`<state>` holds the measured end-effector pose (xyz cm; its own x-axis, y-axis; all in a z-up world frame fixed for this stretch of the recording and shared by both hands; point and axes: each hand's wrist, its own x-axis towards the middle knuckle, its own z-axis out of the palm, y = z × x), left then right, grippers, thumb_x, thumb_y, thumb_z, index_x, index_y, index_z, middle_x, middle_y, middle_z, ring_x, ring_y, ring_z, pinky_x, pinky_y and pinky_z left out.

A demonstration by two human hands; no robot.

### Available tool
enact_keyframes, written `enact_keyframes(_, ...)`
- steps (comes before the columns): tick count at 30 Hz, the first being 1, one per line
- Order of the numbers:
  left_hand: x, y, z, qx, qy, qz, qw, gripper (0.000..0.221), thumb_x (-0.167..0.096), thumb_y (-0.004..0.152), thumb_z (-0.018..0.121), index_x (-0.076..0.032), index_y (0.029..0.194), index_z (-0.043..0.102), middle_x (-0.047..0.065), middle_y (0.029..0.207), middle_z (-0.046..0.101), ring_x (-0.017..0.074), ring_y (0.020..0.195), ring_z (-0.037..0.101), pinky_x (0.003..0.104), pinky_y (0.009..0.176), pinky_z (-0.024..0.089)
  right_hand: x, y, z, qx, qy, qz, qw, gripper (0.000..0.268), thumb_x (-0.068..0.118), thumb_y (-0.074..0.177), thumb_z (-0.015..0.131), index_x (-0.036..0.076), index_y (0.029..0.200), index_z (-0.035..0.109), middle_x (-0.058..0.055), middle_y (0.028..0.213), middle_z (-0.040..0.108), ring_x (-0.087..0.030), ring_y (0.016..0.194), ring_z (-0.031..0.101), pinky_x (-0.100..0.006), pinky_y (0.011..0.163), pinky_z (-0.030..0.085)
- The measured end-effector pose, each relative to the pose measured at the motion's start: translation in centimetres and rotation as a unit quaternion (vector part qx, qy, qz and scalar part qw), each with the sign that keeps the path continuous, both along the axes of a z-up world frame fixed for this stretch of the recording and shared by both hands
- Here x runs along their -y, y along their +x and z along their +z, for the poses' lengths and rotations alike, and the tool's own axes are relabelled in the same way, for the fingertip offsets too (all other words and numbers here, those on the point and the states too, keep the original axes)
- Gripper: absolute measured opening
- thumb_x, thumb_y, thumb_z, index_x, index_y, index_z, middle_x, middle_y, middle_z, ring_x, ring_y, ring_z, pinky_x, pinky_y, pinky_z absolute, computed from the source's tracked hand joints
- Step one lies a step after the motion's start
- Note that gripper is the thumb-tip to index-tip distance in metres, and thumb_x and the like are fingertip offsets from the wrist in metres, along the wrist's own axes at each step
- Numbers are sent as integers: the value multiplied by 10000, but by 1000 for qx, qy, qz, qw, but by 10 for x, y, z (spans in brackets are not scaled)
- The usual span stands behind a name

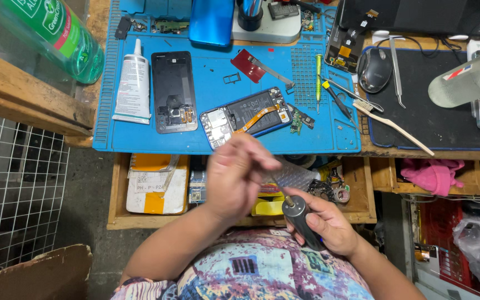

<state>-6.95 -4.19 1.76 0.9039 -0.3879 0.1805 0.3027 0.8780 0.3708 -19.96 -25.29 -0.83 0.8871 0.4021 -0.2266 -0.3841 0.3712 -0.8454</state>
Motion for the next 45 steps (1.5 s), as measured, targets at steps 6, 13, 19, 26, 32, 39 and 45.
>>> enact_keyframes(6, -59, 29, 26, 181, 432, 100, 878, 115, -117, 1074, 621, -22, 1075, 685, 100, 901, 714, 180, 866, 702, 345, 820, 580, 12, -8, -5, 59, 10, -51, 997, 713, 352, 1054, 600, 20, 1615, 312, -201, 1065, 632, -218, 827, 645, -348, 765, 558)
enact_keyframes(13, -87, 58, 37, 386, 728, 234, 516, 167, 68, 817, 630, -11, 962, 658, 164, 986, 681, 351, 992, 644, 438, 854, 527, 21, -5, -4, 115, -43, -136, 983, 703, 333, 1064, 595, 19, 1626, 311, -214, 1115, 625, -219, 859, 635, -356, 801, 556)
enact_keyframes(19, -76, 78, 26, 439, 738, 215, 466, 680, -295, 777, 843, 90, 1240, 526, 246, 1186, 607, 415, 1087, 579, 479, 969, 485, 24, -5, 0, 127, -71, -152, 978, 714, 332, 1057, 611, -8, 1615, 324, -213, 1133, 631, -220, 897, 634, -348, 825, 552)
enact_keyframes(26, -68, 85, 21, 463, 735, 164, 468, 1055, -391, 652, 939, 132, 1425, 446, 247, 1246, 594, 411, 1168, 529, 481, 1028, 446, 17, 12, 20, 171, -344, -200, 901, 628, 217, 991, 648, 3, 1547, 449, -147, 1129, 693, -167, 909, 660, -301, 849, 535)
enact_keyframes(32, -60, 80, 28, 418, 732, 140, 519, 1055, -227, 632, 952, 106, 1470, 404, 255, 1197, 482, 422, 1092, 491, 497, 972, 436, 1, 39, 63, 275, -600, -166, 732, 501, 153, 926, 715, 70, 1409, 611, -116, 1019, 709, -183, 822, 693, -292, 745, 540)
enact_keyframes(39, -57, 68, 24, 446, 701, 192, 522, 943, -125, 668, 936, 24, 1461, 449, 240, 1218, 464, 419, 1119, 496, 508, 982, 436, -13, 56, 72, 302, -662, -146, 671, 473, 168, 900, 756, 147, 1364, 668, -90, 985, 707, -217, 757, 690, -311, 667, 535)
enact_keyframes(45, -58, 66, 23, 445, 694, 193, 532, 934, -128, 699, 924, 26, 1481, 437, 228, 1264, 511, 406, 1086, 496, 488, 966, 442, -26, 65, 65, 283, -676, -132, 667, 481, 177, 876, 771, 164, 1349, 681, -84, 961, 721, -211, 668, 664, -320, 596, 517)
